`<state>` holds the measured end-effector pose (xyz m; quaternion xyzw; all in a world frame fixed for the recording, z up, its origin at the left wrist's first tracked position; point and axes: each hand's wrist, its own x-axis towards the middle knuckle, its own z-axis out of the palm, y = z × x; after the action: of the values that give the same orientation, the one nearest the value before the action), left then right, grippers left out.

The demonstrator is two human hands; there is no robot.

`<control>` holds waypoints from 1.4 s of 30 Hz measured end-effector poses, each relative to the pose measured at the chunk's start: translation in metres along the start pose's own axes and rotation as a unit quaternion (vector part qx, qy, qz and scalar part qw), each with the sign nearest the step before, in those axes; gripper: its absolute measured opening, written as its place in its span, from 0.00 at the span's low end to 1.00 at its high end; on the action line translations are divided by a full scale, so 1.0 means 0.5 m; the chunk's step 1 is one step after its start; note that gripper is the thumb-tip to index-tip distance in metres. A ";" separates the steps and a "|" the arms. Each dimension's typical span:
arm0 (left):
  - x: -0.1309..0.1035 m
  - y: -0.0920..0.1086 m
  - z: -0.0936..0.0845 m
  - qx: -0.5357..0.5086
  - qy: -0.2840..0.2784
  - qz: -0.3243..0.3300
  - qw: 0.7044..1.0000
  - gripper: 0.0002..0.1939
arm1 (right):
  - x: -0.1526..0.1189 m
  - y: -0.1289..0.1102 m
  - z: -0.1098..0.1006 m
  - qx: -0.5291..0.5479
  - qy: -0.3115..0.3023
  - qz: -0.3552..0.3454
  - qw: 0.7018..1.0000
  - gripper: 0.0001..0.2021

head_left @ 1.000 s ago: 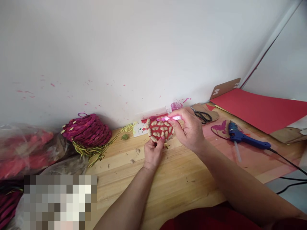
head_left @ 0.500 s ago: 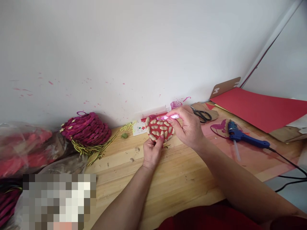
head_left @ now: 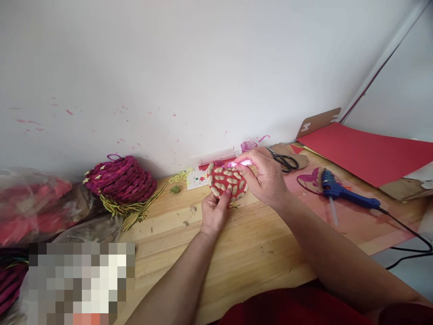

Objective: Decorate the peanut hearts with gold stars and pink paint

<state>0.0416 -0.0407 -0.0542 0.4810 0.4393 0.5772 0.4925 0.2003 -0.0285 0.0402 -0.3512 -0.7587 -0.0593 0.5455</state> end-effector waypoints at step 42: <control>-0.001 -0.010 -0.002 -0.011 0.007 -0.029 0.999 0.25 | 0.003 0.005 -0.007 -0.016 -0.026 -0.006 1.000 0.05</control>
<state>0.0413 -0.0405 -0.0592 0.4584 0.4501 0.5705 0.5116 0.2045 -0.0277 0.0420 -0.3568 -0.7737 -0.0660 0.5193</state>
